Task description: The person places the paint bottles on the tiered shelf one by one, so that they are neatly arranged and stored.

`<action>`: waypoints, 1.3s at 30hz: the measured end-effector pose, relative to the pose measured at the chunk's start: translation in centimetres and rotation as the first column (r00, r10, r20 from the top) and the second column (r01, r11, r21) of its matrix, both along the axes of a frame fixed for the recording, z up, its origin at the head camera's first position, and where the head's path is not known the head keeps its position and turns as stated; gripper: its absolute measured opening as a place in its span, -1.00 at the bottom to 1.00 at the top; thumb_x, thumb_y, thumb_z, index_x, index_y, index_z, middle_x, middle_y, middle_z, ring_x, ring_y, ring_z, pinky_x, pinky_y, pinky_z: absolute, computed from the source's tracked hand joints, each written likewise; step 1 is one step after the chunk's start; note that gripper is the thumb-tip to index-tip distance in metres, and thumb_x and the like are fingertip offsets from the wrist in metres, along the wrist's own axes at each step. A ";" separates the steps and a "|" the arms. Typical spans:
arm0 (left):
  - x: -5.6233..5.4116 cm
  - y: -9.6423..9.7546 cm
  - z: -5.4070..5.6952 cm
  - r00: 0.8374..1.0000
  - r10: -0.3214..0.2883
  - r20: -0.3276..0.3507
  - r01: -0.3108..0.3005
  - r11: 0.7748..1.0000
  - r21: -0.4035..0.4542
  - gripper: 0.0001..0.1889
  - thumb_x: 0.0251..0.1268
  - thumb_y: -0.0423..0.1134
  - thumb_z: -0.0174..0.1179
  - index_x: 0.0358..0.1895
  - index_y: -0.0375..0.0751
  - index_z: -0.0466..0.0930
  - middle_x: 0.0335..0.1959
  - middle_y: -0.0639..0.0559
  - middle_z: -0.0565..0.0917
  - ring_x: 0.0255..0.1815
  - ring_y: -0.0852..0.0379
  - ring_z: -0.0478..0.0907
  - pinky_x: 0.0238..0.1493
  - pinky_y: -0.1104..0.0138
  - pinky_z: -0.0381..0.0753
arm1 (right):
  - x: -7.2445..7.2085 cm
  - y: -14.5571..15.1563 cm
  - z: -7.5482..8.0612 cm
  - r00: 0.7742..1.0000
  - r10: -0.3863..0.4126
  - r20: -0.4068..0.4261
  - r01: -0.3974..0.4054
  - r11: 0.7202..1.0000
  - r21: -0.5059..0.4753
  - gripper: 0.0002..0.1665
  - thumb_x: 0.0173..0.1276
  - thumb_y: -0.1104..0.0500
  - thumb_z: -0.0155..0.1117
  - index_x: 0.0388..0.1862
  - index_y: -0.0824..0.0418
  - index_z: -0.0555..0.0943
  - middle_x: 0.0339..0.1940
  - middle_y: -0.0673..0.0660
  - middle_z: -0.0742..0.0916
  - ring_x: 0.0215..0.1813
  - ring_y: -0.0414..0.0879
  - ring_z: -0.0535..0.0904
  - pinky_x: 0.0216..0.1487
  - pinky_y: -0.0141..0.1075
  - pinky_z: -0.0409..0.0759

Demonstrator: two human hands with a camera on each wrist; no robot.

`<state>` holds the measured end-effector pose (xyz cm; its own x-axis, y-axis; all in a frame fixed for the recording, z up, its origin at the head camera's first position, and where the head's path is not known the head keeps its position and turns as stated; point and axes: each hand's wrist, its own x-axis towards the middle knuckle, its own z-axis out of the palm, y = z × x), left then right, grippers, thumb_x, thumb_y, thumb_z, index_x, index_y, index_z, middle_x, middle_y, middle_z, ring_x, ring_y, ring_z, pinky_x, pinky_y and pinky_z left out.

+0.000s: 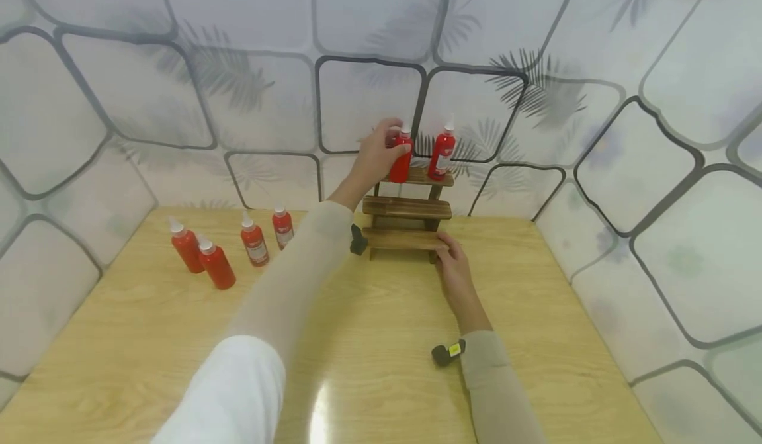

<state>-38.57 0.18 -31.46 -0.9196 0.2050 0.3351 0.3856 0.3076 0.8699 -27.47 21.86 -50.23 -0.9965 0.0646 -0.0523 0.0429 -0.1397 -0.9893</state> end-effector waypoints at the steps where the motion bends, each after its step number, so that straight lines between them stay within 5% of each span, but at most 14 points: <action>1: -0.3 0.1 0.0 1.000 0.008 -0.003 -0.008 1.000 -0.007 -0.43 0.43 -0.21 0.26 0.43 -0.04 0.30 0.36 -0.10 0.55 0.29 0.03 0.53 0.28 0.16 0.57 | -0.1 0.0 0.0 1.000 0.004 0.002 -0.004 1.000 -0.005 -0.49 0.63 0.17 -0.04 0.51 0.16 0.34 0.63 0.13 0.22 0.60 0.03 0.18 0.59 -0.16 0.22; 9: -1.9 1.6 -0.1 1.000 0.001 0.003 -0.001 1.000 -0.004 -0.44 0.47 -0.23 0.20 0.46 -0.01 0.27 0.38 -0.11 0.51 0.33 0.02 0.49 0.34 0.17 0.51 | 0.1 -0.2 0.3 1.000 0.003 0.003 -0.003 1.000 0.010 -0.47 0.64 0.15 -0.04 0.52 0.15 0.32 0.64 0.16 0.19 0.61 0.07 0.17 0.59 -0.15 0.22; 18: -1.8 3.8 -0.1 0.999 0.047 0.011 -0.046 0.996 -0.075 -0.46 0.51 -0.17 0.16 0.46 0.10 0.22 0.42 -0.04 0.47 0.41 0.04 0.42 0.43 0.13 0.43 | 0.8 0.8 0.2 1.000 0.027 -0.012 -0.027 1.000 0.012 -0.47 0.64 0.15 -0.03 0.52 0.16 0.31 0.64 0.17 0.19 0.61 0.08 0.18 0.58 -0.17 0.24; 30: 0.1 3.0 -0.1 0.999 0.027 0.029 -0.025 0.998 -0.066 -0.35 0.50 -0.04 0.16 0.56 0.08 0.14 0.44 -0.07 0.42 0.39 0.03 0.40 0.41 0.13 0.45 | 1.1 1.2 -0.1 0.999 0.032 -0.006 -0.033 0.999 -0.015 -0.48 0.62 0.18 -0.01 0.50 0.18 0.34 0.60 0.16 0.27 0.56 0.07 0.26 0.56 -0.18 0.28; 39: 2.1 -1.0 -0.5 0.998 -0.010 -0.059 0.009 1.000 -0.012 -0.37 0.48 0.03 0.17 0.53 0.04 0.25 0.44 -0.06 0.44 0.37 -0.01 0.45 0.35 0.14 0.51 | 0.5 0.0 -0.2 1.000 0.001 -0.021 -0.001 1.000 0.009 -0.47 0.63 0.15 -0.04 0.52 0.17 0.31 0.62 0.17 0.22 0.59 0.07 0.20 0.58 -0.17 0.23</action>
